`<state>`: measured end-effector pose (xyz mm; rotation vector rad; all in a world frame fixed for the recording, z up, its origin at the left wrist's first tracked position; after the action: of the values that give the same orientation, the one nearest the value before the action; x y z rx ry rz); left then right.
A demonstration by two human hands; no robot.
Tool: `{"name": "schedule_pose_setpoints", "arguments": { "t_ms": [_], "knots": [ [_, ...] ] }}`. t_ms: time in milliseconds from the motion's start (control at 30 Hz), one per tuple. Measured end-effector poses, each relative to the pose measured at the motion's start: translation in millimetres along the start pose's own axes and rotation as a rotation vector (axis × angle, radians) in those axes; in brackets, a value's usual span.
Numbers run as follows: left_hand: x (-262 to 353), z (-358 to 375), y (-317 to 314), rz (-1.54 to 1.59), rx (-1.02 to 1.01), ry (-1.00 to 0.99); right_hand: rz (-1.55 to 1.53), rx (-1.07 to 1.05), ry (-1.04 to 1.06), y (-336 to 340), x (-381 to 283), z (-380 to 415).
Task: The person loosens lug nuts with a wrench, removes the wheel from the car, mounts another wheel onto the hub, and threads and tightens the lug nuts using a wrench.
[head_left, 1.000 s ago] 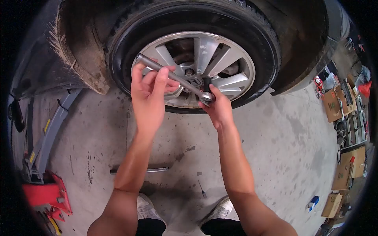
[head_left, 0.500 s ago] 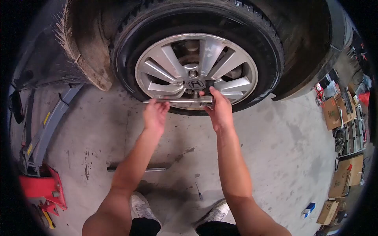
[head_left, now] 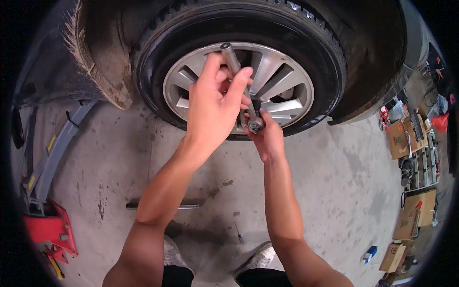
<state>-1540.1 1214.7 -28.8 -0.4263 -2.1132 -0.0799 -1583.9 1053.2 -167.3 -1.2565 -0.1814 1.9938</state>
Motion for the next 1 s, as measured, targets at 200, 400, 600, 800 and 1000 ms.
{"name": "schedule_pose_setpoints", "arguments": {
  "t_ms": [200, 400, 600, 800, 1000],
  "knots": [
    [-96, 57, 62, 0.174, 0.503, 0.068, 0.032, 0.071, 0.028, -10, -3, 14],
    [-160, 97, 64, 0.443, 0.634, 0.526, 0.164, 0.043, 0.023, -4, -1, 6],
    [-109, 63, 68, 0.11, 0.469, 0.15, 0.056, 0.032, -0.033, -8, -5, 12],
    [-80, 42, 67, 0.077, 0.335, 0.083, -0.044, -0.002, -0.054, -2, 0, 2],
    [-76, 38, 65, 0.114, 0.273, 0.04, -0.058, -0.04, -0.085, 1, -1, 7]
  ]
}}
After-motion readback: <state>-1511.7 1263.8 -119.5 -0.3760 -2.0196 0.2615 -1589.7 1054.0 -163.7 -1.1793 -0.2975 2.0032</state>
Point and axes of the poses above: each hand's wrist, its own z-axis away from the middle knuckle, its own y-axis out of the back of the hand, x = y × z, the point moved 2 cm from there along -z, towards the middle knuckle, and after that the axes turned 12 degrees about -y, right-handed, at the moved point
